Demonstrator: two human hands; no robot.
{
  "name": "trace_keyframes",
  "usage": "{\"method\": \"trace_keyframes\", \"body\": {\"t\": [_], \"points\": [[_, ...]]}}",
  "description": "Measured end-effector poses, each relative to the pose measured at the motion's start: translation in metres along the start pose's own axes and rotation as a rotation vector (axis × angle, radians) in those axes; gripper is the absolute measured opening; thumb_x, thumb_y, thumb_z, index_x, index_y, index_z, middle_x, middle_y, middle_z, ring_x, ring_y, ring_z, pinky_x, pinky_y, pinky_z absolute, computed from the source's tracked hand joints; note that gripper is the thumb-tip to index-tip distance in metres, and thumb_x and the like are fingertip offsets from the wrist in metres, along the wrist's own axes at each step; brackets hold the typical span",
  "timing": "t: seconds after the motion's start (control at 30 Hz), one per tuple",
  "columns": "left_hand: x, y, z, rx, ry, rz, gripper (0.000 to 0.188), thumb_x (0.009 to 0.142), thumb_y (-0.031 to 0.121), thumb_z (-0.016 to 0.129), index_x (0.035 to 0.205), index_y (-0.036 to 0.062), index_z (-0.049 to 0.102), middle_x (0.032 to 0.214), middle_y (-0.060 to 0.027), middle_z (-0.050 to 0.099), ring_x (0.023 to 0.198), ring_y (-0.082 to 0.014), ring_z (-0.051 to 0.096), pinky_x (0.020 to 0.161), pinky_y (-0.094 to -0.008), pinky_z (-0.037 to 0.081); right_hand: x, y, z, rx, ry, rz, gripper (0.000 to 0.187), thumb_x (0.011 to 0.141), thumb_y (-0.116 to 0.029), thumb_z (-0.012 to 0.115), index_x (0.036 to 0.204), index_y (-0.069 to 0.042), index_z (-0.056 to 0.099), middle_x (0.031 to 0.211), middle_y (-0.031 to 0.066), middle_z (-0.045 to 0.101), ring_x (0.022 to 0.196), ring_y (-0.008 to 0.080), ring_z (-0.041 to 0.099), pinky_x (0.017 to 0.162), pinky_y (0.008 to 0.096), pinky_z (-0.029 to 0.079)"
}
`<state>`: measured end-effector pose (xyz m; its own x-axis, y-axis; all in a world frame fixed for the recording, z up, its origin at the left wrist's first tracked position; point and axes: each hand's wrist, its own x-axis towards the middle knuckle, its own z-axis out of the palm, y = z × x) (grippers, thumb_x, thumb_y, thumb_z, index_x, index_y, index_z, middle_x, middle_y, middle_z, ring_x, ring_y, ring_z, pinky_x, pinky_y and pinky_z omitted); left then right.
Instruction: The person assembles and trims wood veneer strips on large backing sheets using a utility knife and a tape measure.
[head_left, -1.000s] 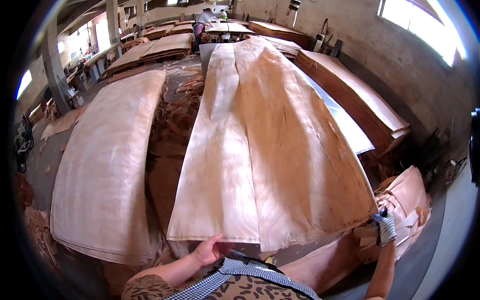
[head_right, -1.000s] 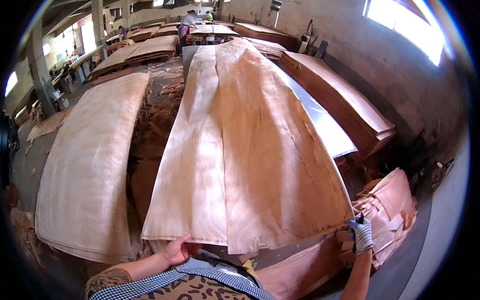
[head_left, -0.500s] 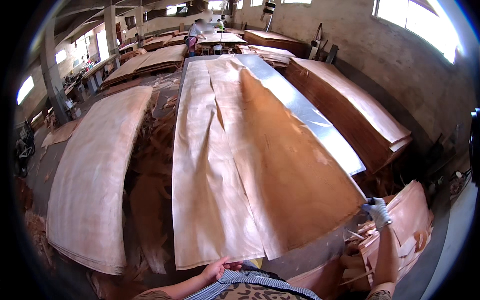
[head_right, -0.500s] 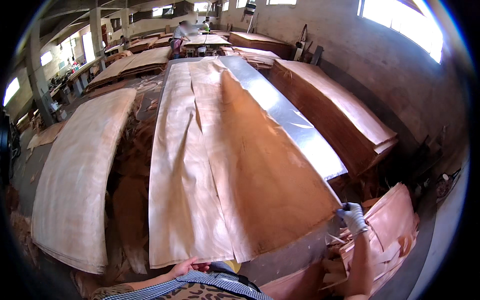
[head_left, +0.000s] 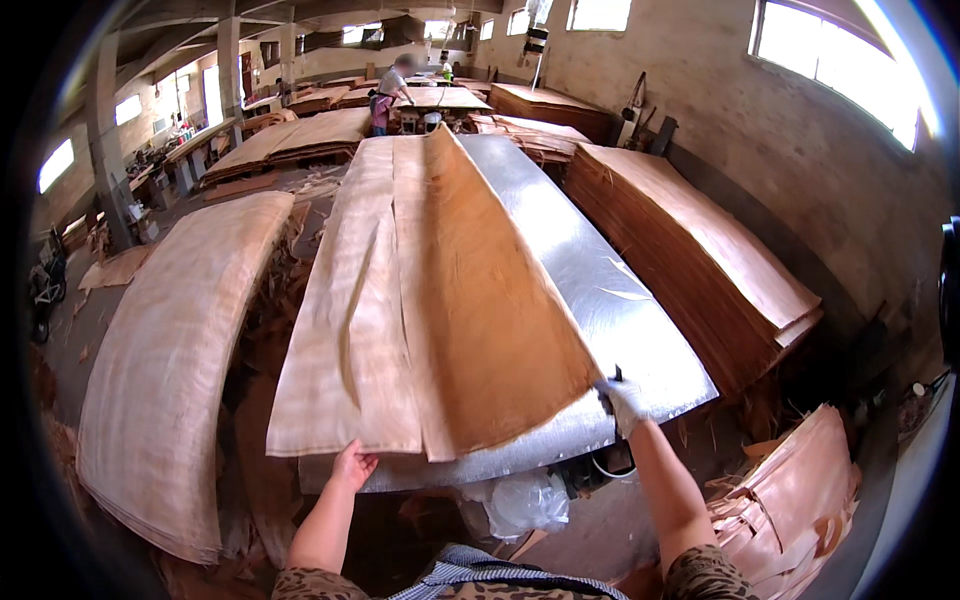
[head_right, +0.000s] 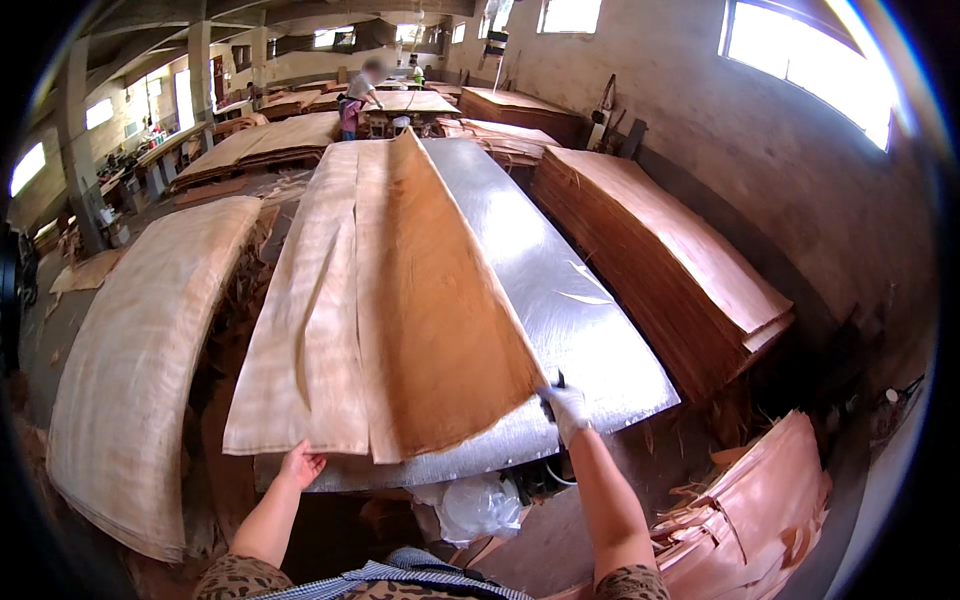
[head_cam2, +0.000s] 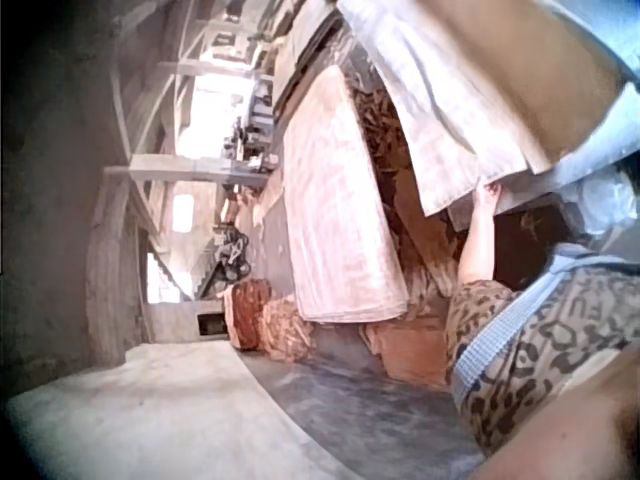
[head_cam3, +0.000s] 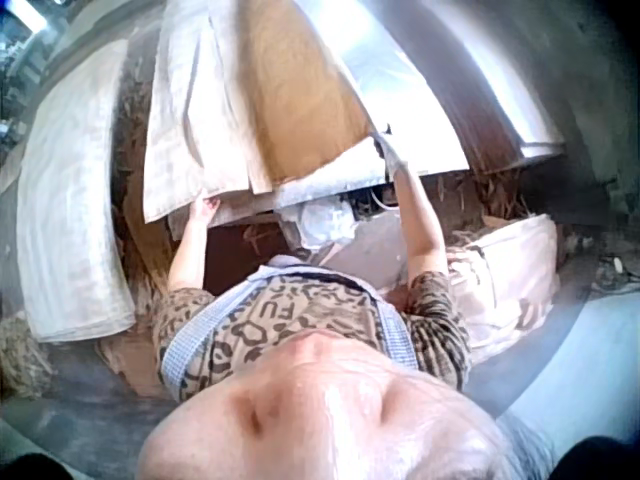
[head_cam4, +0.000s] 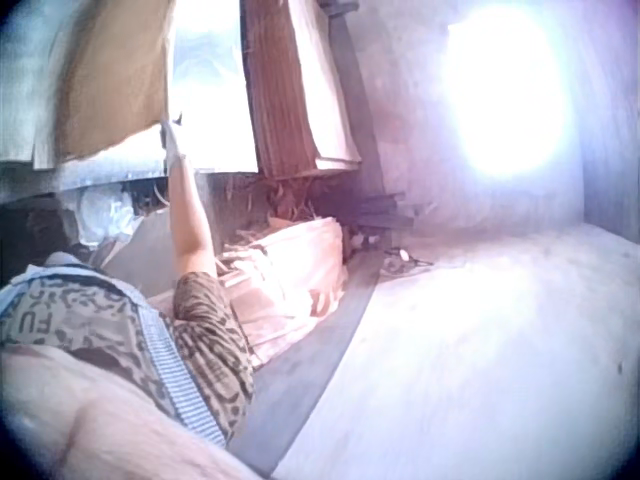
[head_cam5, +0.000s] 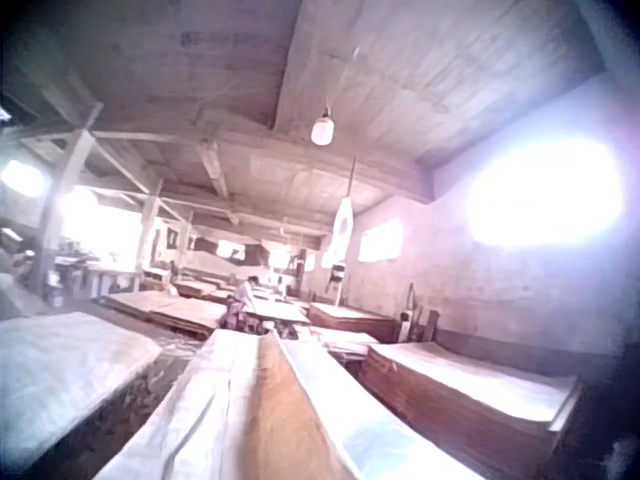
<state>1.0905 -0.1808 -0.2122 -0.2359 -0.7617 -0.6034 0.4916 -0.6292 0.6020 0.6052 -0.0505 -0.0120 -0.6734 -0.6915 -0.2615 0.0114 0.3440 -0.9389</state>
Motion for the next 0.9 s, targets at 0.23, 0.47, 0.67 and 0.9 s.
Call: {"method": "trace_keyframes", "body": {"t": [0.23,0.47,0.67,0.9], "points": [[-0.105,-0.106,-0.046,-0.035,0.162,-0.167,0.031,0.086,0.032,0.048,0.104,0.0066,0.05,0.097,-0.0082,0.055,0.09,-0.0226,0.052,0.079,-0.0378,0.043,-0.087,0.108,-0.125,0.075,0.034,0.083,0.006,0.07,-0.008,0.064,0.072,-0.004,0.059,0.05,0.0005,0.049,0.036,0.0089,0.042,0.033,0.0226,0.032],[-0.171,-0.172,-0.034,-0.195,0.276,-0.083,0.031,0.084,0.031,0.05,0.102,0.0059,0.05,0.097,-0.009,0.055,0.091,-0.0238,0.052,0.082,-0.0384,0.043,-0.124,0.139,-0.192,0.085,0.06,0.168,0.006,0.07,-0.005,0.064,0.073,-0.005,0.058,0.051,0.0009,0.051,0.037,0.0085,0.042,0.033,0.0214,0.03],[-0.207,-0.21,0.019,-0.152,0.181,-0.102,0.026,0.086,0.027,0.047,0.104,0.008,0.05,0.096,-0.0091,0.058,0.088,-0.0233,0.055,0.079,-0.0401,0.045,-0.096,0.121,-0.239,0.056,0.01,0.188,0.006,0.071,-0.006,0.062,0.068,-0.006,0.057,0.05,0.0006,0.049,0.036,0.0079,0.041,0.032,0.0218,0.03],[-0.108,-0.167,0.052,-0.156,0.056,-0.031,0.025,0.086,0.027,0.048,0.1,0.0069,0.05,0.091,-0.009,0.06,0.079,-0.0229,0.058,0.073,-0.0395,0.048,-0.009,0.091,-0.188,0.072,-0.056,0.085,0.012,0.072,-0.01,0.063,0.066,-0.009,0.052,0.05,0.0002,0.047,0.035,0.0087,0.039,0.032,0.023,0.029]]}}
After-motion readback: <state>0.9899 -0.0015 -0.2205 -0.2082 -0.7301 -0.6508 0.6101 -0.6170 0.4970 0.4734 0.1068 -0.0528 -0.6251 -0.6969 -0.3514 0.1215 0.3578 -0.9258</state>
